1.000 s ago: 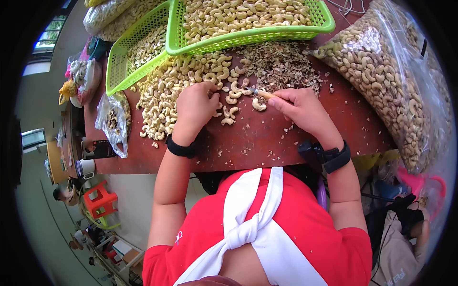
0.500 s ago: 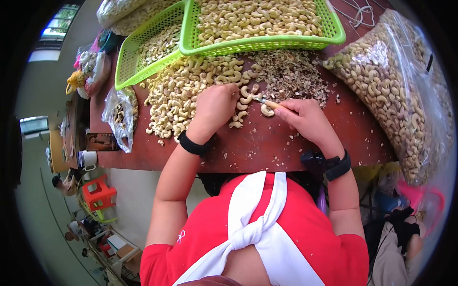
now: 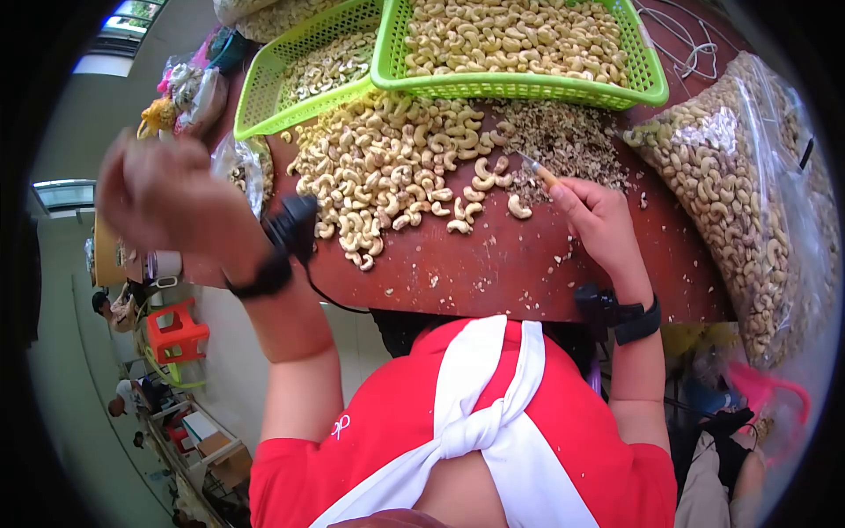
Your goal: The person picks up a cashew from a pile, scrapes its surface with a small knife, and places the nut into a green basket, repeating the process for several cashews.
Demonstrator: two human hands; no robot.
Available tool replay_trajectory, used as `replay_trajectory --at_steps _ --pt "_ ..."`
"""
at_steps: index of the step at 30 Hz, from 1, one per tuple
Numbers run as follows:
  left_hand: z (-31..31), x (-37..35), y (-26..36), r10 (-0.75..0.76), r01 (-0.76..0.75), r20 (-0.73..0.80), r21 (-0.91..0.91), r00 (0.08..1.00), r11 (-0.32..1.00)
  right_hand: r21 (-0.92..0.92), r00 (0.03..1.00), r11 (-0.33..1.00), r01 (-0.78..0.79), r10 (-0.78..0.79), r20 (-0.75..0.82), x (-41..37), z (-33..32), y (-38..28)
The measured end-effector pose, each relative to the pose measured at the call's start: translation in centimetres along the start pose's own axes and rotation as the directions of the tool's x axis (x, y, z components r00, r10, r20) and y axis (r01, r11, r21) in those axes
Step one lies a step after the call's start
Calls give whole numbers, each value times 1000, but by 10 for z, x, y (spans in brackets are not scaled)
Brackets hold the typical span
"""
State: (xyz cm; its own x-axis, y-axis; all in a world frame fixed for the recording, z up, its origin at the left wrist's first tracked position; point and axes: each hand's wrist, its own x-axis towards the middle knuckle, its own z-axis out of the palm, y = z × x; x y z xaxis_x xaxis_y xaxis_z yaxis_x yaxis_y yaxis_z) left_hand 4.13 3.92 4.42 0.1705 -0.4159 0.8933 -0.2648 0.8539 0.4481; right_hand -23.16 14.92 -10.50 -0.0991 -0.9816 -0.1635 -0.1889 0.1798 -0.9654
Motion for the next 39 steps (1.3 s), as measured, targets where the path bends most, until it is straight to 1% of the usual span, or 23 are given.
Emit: replay_trajectory --at_steps 1,2,3,4,6,8,9,10,11,12,13,17,21,28,29,30,31,32,33,34,35,37,39 --pt "-1 17 -27 33 -54 84 265 996 963 -6 1000 1000 17 -17 -11 0 1 -3" --pt "-2 23 -52 108 -201 189 591 976 781 -13 1000 1000 15 -15 -25 -1 2 -4" --pt "2 24 -57 137 -341 314 811 939 476 -22 1000 1000 7 -8 -24 -5 0 -3" --pt "2 16 -57 138 -336 309 810 941 481 -15 1000 1000 9 -10 -27 -5 -1 -1" --pt "0 -7 -46 -14 -137 243 594 970 793 -3 999 1000 -2 2 -43 -8 -1 4" --pt "-2 -34 -32 -355 165 341 477 871 863 -61 998 997 -36 33 -50 -8 -2 6" --pt "-5 -52 -35 -389 206 415 420 822 884 -69 998 997 -36 33 -46 -8 -1 2" --pt "-5 -67 -26 -431 204 472 458 770 865 -92 999 995 -41 37 -39 -8 2 -4" --pt "-9 -82 -26 -535 291 528 477 660 829 -113 999 993 -47 43 -33 -8 6 -9" --pt "-13 -94 -26 -567 291 582 502 583 814 -113 998 992 -49 45 -33 -7 9 -11" --pt "-15 -107 -27 -569 301 588 495 576 816 -112 999 992 -53 52 -11 -6 12 -12" --pt "-17 -146 -27 -485 103 724 504 491 858 -190 994 981 -25 45 99 -3 28 -18" --pt "-10 -156 -22 -399 -85 791 488 464 869 -268 986 962 45 0 165 -2 43 -25" --pt "-9 -154 -22 -368 -92 804 458 466 884 -260 977 960 98 -43 209 -1 50 -36" --pt "-10 -150 -19 -520 215 733 476 438 853 -258 977 961 102 -48 207 0 51 -36" --pt "-10 -146 -17 -655 501 664 454 362 737 -253 975 960 123 -69 210 0 52 -37" --pt "-11 -143 -16 -653 498 663 454 366 739 -247 973 958 144 -91 213 0 53 -38" --pt "-13 -141 -15 -743 763 618 341 258 549 -246 972 958 149 -96 214 0 53 -39" --pt "-15 -138 -14 -796 937 592 193 125 290 -237 970 960 152 -99 220 1 54 -42" --pt "-18 -134 -12 -781 983 617 66 93 169 -227 969 962 154 -102 227 2 55 -45" --pt "-19 -132 -10 -784 983 613 65 98 174 -224 967 961 160 -107 231 2 57 -47" --pt "-23 -128 -7 -816 998 575 -63 53 21 -151 960 962 228 -196 199 1 63 -52" --pt "-24 -129 -3 -827 997 560 -76 50 9 -140 953 961 239 -204 223 1 67 -52"
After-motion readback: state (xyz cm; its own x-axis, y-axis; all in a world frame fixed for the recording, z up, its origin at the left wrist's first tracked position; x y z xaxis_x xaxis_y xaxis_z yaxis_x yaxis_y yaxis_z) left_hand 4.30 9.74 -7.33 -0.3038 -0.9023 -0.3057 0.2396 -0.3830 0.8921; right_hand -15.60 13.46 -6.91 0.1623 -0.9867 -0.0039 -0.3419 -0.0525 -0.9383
